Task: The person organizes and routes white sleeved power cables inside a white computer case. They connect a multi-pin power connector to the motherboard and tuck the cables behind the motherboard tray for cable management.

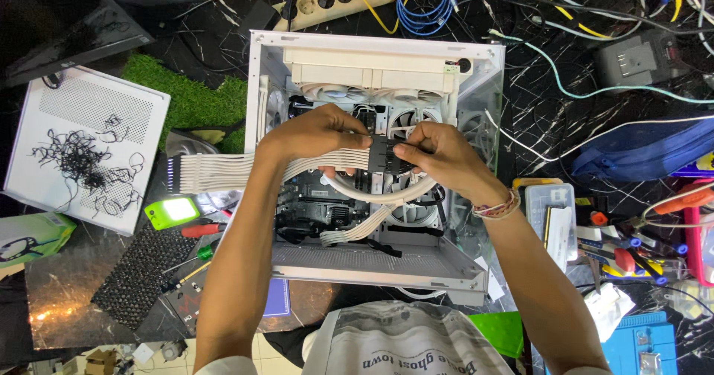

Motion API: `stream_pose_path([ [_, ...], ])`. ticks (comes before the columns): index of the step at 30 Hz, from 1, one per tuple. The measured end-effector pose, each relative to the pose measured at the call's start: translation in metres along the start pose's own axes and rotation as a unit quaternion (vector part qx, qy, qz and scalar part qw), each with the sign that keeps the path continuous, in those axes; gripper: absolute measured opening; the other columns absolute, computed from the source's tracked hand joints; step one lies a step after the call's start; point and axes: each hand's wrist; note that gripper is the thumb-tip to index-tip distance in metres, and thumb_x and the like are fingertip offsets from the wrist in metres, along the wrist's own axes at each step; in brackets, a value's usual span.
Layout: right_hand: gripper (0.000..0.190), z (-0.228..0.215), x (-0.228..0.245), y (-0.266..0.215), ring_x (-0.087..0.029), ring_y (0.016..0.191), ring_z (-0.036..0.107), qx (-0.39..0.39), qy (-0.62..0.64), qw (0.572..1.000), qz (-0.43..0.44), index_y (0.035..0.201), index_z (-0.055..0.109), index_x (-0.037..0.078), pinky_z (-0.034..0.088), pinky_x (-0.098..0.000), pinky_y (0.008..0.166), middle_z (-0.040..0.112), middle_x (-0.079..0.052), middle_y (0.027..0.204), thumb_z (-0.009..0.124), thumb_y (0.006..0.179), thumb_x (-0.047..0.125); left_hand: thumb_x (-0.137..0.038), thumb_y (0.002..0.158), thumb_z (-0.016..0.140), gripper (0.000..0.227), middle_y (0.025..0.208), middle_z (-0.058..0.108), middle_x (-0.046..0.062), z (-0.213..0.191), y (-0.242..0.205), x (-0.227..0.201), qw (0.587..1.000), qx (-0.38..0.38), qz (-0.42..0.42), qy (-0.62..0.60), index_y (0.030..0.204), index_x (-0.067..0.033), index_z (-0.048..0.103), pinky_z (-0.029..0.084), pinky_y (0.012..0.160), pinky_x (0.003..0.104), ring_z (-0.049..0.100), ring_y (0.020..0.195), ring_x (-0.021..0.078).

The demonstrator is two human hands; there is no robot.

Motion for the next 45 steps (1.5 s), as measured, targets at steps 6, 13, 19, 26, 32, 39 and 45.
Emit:
stream_pose_path([
  [6, 0.027, 0.001, -0.003, 0.004, -0.017, 0.066, 0.067, -0.004, 0.003, 1.000, -0.015, 0.095, 0.071, -0.002, 0.059, -0.0275, 0.064, 0.069, -0.014, 0.068, 0.083, 0.097, 0.022, -0.025, 0.096, 0.073, 0.027, 0.082, 0.079, 0.024, 0.002, -0.002, -0.006, 1.000, -0.017, -0.016, 0.014, 0.114, -0.0075, 0.083, 0.062, 0.047, 0.027, 0.075, 0.055, 0.0270],
  [13, 0.028, -0.001, 0.007, -0.001, -0.016, 0.064, 0.065, -0.008, -0.043, 0.999, -0.032, 0.095, 0.072, -0.001, 0.054, -0.0288, 0.060, 0.070, -0.014, 0.065, 0.083, 0.097, 0.024, -0.030, 0.093, 0.077, 0.032, 0.084, 0.079, 0.026, 0.003, 0.006, 0.007, 0.999, -0.032, -0.007, 0.030, 0.117, -0.0091, 0.083, 0.065, 0.048, 0.030, 0.077, 0.059, 0.0306],
  [19, 0.025, 0.000, -0.001, 0.004, -0.017, 0.065, 0.065, -0.006, -0.014, 1.000, -0.023, 0.097, 0.072, -0.003, 0.053, -0.0269, 0.064, 0.070, -0.015, 0.071, 0.084, 0.096, 0.018, -0.025, 0.095, 0.071, 0.024, 0.078, 0.078, 0.024, -0.001, 0.010, 0.011, 1.000, -0.023, 0.008, 0.016, 0.109, -0.0099, 0.084, 0.060, 0.043, 0.028, 0.075, 0.053, 0.0294],
  [26, 0.022, 0.004, -0.001, 0.001, -0.017, 0.064, 0.066, -0.016, -0.029, 0.999, -0.027, 0.097, 0.072, -0.003, 0.050, -0.0267, 0.063, 0.070, -0.014, 0.072, 0.081, 0.096, 0.017, -0.026, 0.094, 0.072, 0.024, 0.078, 0.078, 0.023, -0.002, 0.018, 0.022, 1.000, -0.010, 0.014, 0.001, 0.109, -0.0118, 0.084, 0.061, 0.044, 0.029, 0.075, 0.052, 0.0285],
  [32, 0.021, 0.002, -0.007, 0.005, -0.016, 0.063, 0.066, -0.030, -0.020, 0.999, -0.029, 0.095, 0.073, -0.003, 0.052, -0.0255, 0.062, 0.071, -0.014, 0.071, 0.082, 0.096, 0.017, -0.024, 0.094, 0.068, 0.026, 0.077, 0.079, 0.021, 0.006, -0.010, -0.003, 1.000, -0.020, 0.006, 0.014, 0.111, -0.0123, 0.084, 0.061, 0.044, 0.029, 0.074, 0.050, 0.0273],
  [39, 0.020, 0.003, -0.004, 0.002, -0.013, 0.062, 0.064, -0.036, -0.021, 0.999, -0.034, 0.094, 0.073, -0.003, 0.052, -0.0245, 0.063, 0.068, -0.010, 0.068, 0.081, 0.096, 0.015, -0.024, 0.092, 0.069, 0.025, 0.075, 0.078, 0.019, 0.006, -0.001, 0.001, 1.000, -0.018, 0.012, 0.022, 0.108, -0.0122, 0.084, 0.059, 0.044, 0.026, 0.074, 0.051, 0.0247],
  [45, 0.021, 0.005, -0.002, -0.002, -0.015, 0.062, 0.066, -0.036, -0.029, 0.998, -0.041, 0.092, 0.072, -0.003, 0.050, -0.0247, 0.062, 0.069, -0.013, 0.066, 0.081, 0.096, 0.016, -0.025, 0.092, 0.070, 0.026, 0.075, 0.078, 0.019, 0.006, 0.002, 0.005, 0.999, -0.028, 0.011, 0.037, 0.111, -0.0129, 0.085, 0.059, 0.044, 0.027, 0.074, 0.051, 0.0260],
])
Point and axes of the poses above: each hand's wrist, its own y-axis towards the middle knuckle, its own z-axis out of the palm, x = y × z
